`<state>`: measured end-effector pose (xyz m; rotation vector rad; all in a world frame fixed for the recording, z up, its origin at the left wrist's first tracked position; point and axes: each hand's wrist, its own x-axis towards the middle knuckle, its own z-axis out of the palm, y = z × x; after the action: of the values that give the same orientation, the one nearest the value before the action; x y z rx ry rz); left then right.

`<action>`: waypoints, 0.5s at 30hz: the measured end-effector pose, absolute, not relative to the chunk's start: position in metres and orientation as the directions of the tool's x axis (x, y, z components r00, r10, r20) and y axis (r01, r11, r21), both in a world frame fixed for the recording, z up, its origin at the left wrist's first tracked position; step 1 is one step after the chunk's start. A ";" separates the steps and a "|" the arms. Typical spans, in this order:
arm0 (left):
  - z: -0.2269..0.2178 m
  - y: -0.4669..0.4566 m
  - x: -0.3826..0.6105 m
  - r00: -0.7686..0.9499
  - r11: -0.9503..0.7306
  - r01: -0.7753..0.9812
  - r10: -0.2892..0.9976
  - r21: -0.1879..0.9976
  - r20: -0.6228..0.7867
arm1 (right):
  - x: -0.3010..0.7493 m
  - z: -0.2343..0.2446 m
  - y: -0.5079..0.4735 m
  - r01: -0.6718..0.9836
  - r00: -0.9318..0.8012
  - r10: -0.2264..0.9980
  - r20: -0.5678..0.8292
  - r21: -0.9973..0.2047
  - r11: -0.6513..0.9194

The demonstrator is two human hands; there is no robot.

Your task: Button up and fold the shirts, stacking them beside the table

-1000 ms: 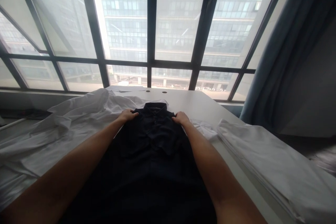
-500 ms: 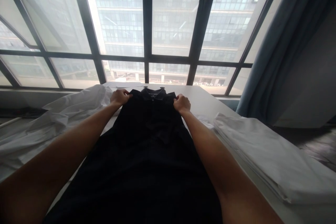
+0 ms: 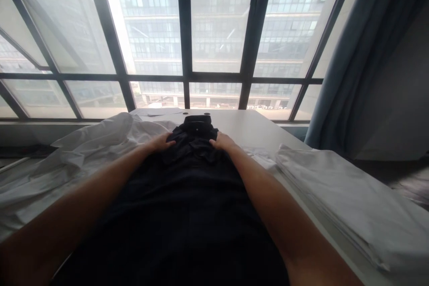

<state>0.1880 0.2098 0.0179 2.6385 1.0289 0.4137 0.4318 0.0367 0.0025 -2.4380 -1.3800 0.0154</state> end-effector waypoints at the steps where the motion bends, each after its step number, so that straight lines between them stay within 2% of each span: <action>1: 0.008 0.199 0.179 0.739 -0.736 0.591 0.658 0.329 0.145 | 0.423 -0.004 0.027 0.857 0.483 0.869 0.111 -0.262 -0.443; 5: -0.021 0.153 0.138 0.812 -0.810 0.564 0.580 0.158 0.071 | 0.386 -0.024 -0.023 0.884 0.451 0.893 0.015 -0.144 -0.444; 10: -0.032 0.105 0.085 0.801 -0.793 0.591 0.598 0.148 0.010 | 0.350 -0.030 -0.092 0.877 0.476 0.879 -0.004 -0.074 -0.475; 15: -0.023 0.056 0.037 0.801 -0.794 0.598 0.586 0.114 -0.119 | 0.321 -0.028 -0.151 0.862 0.505 0.863 -0.016 -0.047 -0.505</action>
<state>0.0368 0.0565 -0.0229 2.8416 0.9392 -0.1170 0.3212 -0.1510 -0.0277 -2.6964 -1.5453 0.0581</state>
